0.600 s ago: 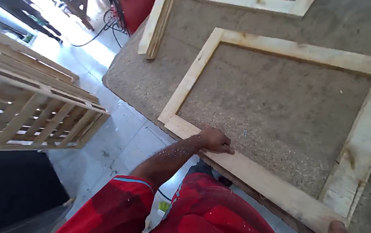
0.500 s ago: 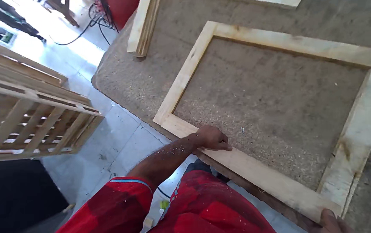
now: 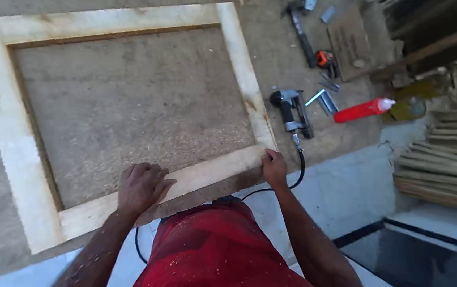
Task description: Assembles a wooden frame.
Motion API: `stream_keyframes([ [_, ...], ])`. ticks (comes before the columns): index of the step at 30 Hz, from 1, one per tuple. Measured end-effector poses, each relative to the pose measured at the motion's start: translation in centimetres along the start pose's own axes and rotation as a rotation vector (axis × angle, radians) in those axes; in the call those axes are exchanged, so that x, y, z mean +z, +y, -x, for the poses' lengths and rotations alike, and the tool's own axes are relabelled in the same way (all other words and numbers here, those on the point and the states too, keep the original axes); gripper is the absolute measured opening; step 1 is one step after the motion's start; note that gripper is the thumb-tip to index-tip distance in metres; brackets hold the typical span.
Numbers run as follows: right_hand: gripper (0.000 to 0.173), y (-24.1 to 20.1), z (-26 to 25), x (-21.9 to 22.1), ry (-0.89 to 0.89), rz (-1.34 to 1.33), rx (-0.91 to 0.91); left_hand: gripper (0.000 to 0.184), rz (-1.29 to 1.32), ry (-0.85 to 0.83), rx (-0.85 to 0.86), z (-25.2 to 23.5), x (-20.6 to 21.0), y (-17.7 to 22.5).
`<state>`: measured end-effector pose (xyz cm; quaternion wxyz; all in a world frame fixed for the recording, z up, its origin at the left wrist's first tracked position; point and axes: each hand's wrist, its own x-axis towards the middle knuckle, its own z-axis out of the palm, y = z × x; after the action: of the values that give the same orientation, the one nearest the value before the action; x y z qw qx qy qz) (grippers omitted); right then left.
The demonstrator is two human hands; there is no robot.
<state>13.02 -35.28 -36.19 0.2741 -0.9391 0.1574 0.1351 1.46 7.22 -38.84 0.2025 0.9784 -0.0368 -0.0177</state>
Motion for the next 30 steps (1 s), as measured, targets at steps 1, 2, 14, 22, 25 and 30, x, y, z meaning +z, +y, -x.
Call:
stream_keyframes([
  [1,0.034,0.4,0.0,-0.2,-0.005,-0.028,0.0,0.074,-0.001,0.004,0.003,0.2,0.0,0.0],
  [2,0.032,0.9,0.0,-0.5,-0.014,-0.06,-0.009,0.079,0.004,-0.014,0.011,0.2,0.2,0.3],
  [14,0.109,6.6,-5.0,-3.1,-0.203,0.266,-0.455,0.101,-0.038,-0.206,0.108,-9.0,6.7,18.5],
  [22,0.067,10.0,-9.0,-0.6,0.033,0.251,-0.856,0.096,-0.123,-0.285,0.004,-11.6,6.8,20.6],
  [25,0.066,10.3,-9.4,-0.9,0.022,0.257,-0.885,0.099,-0.178,-0.276,0.008,-12.0,6.5,20.7],
  [30,0.065,10.4,-9.6,-1.1,0.027,0.244,-0.895,0.096,-0.23,-0.348,-0.009,-12.6,6.6,20.9],
])
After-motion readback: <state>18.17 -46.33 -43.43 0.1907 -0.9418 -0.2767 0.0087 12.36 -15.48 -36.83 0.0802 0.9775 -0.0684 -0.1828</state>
